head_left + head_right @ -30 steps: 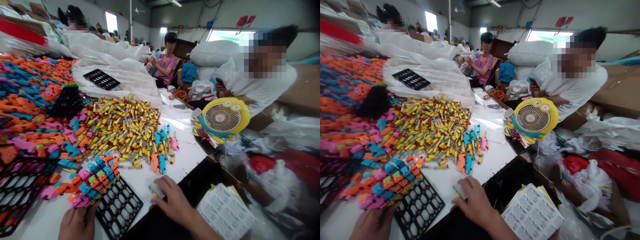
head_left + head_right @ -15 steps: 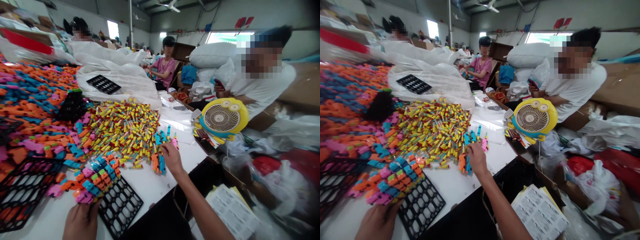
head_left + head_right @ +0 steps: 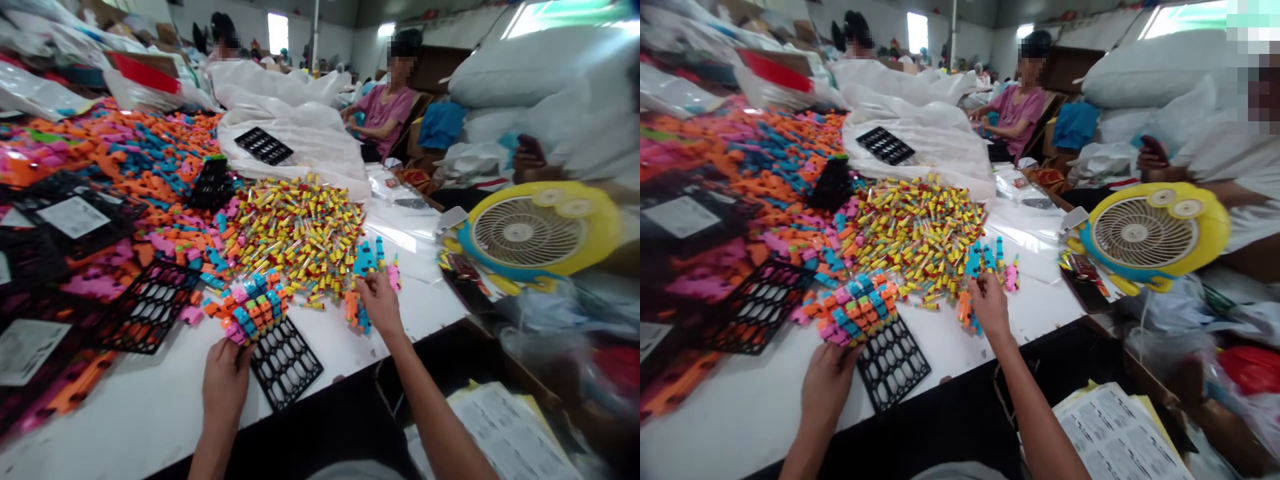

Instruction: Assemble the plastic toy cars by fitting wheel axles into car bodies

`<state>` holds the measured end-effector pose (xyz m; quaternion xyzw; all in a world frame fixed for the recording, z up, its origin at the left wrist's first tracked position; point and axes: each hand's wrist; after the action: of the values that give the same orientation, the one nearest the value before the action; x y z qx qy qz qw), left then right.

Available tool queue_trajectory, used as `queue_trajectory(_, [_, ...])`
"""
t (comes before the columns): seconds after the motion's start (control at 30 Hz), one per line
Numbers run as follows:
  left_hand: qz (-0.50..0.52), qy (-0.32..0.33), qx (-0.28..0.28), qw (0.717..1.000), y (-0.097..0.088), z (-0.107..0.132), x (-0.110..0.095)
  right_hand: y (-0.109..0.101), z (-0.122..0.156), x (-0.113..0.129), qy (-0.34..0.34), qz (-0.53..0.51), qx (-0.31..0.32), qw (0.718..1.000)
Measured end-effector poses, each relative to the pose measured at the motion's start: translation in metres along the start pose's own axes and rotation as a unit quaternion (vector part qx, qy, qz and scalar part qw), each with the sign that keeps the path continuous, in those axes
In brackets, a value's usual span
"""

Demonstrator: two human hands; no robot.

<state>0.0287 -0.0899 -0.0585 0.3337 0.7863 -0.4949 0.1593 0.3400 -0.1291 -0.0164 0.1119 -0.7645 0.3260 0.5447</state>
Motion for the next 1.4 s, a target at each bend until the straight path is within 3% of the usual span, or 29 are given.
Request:
queue_trajectory(0.07, [0.005,0.004,-0.007,1.000,0.001,0.002,0.000,0.010,0.032,0.010,0.065,-0.117,0.111,0.985])
queue_trajectory(0.13, [0.011,0.008,-0.012,1.000,0.002,0.004,-0.001,0.025,0.068,0.020,0.117,-0.195,0.223,0.948])
queue_trajectory(0.27, [0.023,0.006,0.002,1.000,0.001,0.005,-0.004,0.058,0.126,0.035,0.152,-0.247,0.353,0.889])
queue_trajectory(0.37, [0.031,0.000,0.017,0.999,0.000,0.006,-0.005,0.077,0.141,0.036,0.092,-0.206,0.364,0.904])
queue_trajectory(0.47, [0.033,-0.003,0.015,0.999,-0.002,0.006,-0.007,0.086,0.139,0.033,-0.054,-0.118,0.340,0.932])
queue_trajectory(0.6, [0.035,-0.010,-0.001,0.999,-0.001,0.008,-0.007,0.092,0.140,0.029,-0.239,-0.005,0.302,0.923])
queue_trajectory(0.77, [0.042,-0.009,-0.005,0.999,0.002,0.005,-0.001,0.097,0.151,0.033,-0.273,0.019,0.301,0.913])
queue_trajectory(0.87, [0.046,-0.016,-0.011,0.999,-0.001,0.008,0.000,0.079,0.132,0.033,-0.238,-0.037,0.282,0.929])
queue_trajectory(0.97, [0.057,-0.052,0.002,0.997,-0.014,0.021,-0.004,0.036,0.081,0.025,-0.236,-0.032,0.180,0.955])
queue_trajectory(1.03, [0.062,-0.088,0.017,0.994,-0.025,0.034,-0.008,0.005,0.039,0.016,-0.270,0.058,0.133,0.952])
queue_trajectory(1.1, [0.068,-0.105,0.024,0.992,-0.030,0.043,-0.013,-0.015,0.002,0.005,-0.304,0.182,0.113,0.928])
queue_trajectory(1.23, [0.058,-0.066,-0.006,0.996,-0.019,0.043,-0.027,-0.016,-0.039,-0.010,-0.333,0.289,0.182,0.879])
queue_trajectory(1.4, [0.015,0.066,-0.091,0.994,-0.004,0.035,-0.037,-0.010,-0.042,-0.018,-0.318,0.198,0.172,0.911])
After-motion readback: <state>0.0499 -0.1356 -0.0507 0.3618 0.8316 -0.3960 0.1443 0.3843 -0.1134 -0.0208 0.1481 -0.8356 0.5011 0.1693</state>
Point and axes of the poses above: each hand's wrist, its own z-axis away from the middle knuckle, its own y-axis out of the palm, x = y × z, and after that the axes turned 9 degrees about -x, right-handed
